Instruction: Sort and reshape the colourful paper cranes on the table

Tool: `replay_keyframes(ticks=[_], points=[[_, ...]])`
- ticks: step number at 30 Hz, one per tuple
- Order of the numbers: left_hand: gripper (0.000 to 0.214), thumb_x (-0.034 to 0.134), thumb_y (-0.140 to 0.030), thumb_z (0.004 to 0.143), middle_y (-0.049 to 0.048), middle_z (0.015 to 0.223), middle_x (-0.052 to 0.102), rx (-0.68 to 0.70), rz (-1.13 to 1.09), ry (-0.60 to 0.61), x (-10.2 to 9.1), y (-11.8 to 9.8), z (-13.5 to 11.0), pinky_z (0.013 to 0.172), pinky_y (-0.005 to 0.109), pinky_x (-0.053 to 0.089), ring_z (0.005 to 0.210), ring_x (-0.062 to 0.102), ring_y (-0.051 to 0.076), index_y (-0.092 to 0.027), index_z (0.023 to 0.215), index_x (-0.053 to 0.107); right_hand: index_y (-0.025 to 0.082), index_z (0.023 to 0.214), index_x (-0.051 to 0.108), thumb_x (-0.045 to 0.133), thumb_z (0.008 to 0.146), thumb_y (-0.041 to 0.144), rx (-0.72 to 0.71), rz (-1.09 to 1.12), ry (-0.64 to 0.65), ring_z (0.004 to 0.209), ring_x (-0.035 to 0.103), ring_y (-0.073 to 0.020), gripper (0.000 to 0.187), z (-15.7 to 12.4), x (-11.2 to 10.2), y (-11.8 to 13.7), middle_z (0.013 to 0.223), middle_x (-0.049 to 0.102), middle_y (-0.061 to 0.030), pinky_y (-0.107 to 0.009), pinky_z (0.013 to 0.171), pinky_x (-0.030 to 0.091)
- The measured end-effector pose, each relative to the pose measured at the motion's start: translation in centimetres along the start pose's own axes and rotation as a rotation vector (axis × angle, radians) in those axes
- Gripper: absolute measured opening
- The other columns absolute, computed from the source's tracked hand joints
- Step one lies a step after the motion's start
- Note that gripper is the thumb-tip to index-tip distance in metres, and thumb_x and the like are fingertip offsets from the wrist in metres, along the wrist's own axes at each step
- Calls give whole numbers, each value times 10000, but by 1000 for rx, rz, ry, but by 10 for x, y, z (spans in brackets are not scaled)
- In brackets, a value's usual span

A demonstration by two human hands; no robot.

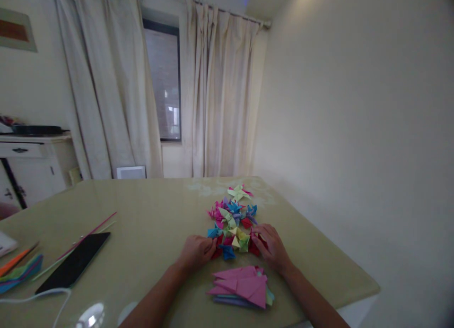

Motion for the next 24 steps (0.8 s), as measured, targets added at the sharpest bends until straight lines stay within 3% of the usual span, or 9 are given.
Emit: replay_keyframes(ticks=[24], points=[[557,364,-408,1045,-9,484,457,-25,-23,-6,-1,3,0,563,297,155,468,298,99,-187,555,509,232,1042,661,470,1087,400,-12,3,9,980,626,-268,259,-2,3,1,1028,701,-97,-421,885,508]])
Point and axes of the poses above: each hand's wrist, its own z-axis towards the middle knuckle, its own x-axis out of the palm, y = z × x, the point moved 8 cm from there along z, towards the middle knuckle
